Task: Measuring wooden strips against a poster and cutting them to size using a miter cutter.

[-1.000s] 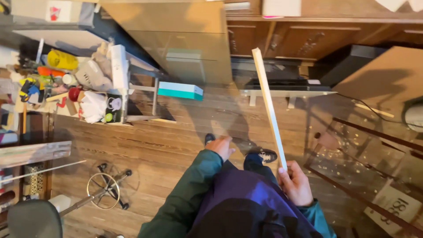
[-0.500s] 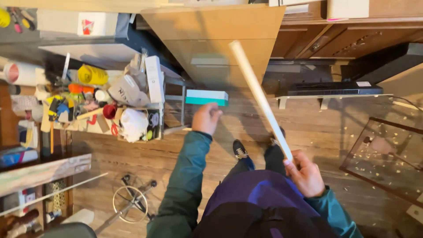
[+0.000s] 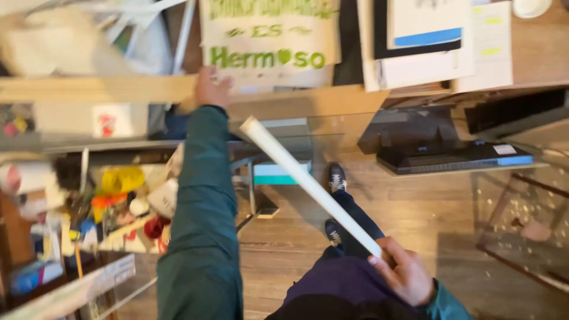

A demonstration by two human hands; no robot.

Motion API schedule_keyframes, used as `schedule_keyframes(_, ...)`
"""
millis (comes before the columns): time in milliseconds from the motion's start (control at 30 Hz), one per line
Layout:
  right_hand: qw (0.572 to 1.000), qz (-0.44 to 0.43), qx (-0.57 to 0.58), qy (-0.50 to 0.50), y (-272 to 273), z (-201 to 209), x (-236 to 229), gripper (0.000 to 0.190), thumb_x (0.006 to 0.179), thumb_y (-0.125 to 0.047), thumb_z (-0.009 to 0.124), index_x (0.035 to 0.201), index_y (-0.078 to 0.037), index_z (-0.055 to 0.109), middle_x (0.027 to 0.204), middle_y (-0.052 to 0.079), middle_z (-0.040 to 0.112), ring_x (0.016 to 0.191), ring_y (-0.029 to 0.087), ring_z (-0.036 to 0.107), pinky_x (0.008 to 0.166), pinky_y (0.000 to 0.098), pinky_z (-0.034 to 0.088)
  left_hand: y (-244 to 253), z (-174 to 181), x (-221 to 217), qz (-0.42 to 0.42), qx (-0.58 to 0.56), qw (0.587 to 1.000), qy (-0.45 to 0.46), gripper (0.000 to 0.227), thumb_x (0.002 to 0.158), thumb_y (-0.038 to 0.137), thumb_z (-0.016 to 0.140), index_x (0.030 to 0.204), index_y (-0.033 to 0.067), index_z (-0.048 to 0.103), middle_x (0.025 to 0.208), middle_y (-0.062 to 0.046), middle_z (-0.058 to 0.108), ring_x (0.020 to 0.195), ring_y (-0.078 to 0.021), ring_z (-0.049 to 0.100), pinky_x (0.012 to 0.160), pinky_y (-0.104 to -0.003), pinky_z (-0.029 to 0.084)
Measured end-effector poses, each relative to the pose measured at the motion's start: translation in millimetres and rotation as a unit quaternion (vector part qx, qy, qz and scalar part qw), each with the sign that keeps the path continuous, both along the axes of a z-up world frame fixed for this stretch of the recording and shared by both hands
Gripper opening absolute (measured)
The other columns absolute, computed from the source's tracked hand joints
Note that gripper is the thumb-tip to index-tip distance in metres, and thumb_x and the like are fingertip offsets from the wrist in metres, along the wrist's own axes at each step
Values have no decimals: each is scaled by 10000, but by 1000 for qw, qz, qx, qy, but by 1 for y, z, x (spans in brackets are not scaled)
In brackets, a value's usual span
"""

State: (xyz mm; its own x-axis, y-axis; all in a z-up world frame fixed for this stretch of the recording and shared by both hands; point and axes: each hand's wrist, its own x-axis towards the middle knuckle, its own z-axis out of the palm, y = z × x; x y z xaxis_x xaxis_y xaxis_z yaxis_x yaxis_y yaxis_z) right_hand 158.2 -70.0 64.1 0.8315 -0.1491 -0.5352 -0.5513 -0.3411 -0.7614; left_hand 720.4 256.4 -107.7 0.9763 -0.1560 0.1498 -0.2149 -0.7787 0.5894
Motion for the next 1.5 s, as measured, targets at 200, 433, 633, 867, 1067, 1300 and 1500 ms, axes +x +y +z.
schedule_keyframes(200,998,4,57,35,-21,-11,46,366,851,-282,782,1182,-164,677,611,94,693,515,217,697,501,361,530,8,-76,144,33,14,992,121,632,814,292,886,1252,-55,591,1198,-231,693,1101,-335,681,960,-444,534)
schedule_keyframes(433,994,-22,78,69,-21,-28,78,314,871,-265,765,1130,-121,662,638,92,685,493,224,646,487,361,516,33,-122,206,175,-92,961,194,758,819,314,895,1315,-82,480,1128,-205,702,1001,-289,732,860,-401,586)
schedule_keyframes(633,992,-17,80,98,-17,-48,97,382,853,-276,774,1199,-151,670,593,108,640,487,230,634,485,362,517,58,-98,210,20,16,977,211,562,870,346,920,1215,-44,710,1143,-200,739,1031,-300,701,886,-439,545)
schedule_keyframes(867,996,-12,70,59,-12,-31,98,357,857,-272,765,1169,-137,656,612,98,671,492,227,677,490,371,528,5,-11,171,143,-26,907,395,404,821,222,875,1120,14,700,977,-171,753,720,-232,710,609,-401,567)
schedule_keyframes(1067,997,-18,53,60,-14,-22,106,354,866,-285,740,1177,-141,653,614,116,681,515,256,693,509,389,520,16,5,203,42,-43,936,346,285,872,192,837,1043,-21,755,982,-159,759,769,-216,700,686,-349,553)
schedule_keyframes(1300,998,-13,51,46,-16,-21,115,292,898,-287,712,1113,-111,621,623,109,691,538,246,707,519,393,521,11,104,185,16,-247,878,409,332,907,75,725,1208,-60,686,1133,-146,744,947,-224,734,858,-342,592)
schedule_keyframes(1500,999,-18,42,11,-22,-13,117,372,882,-275,698,1193,-94,602,603,102,686,499,241,695,497,385,530,19,145,82,13,-336,854,398,399,907,10,644,1304,1,602,1200,-110,716,1055,-242,720,894,-376,624)
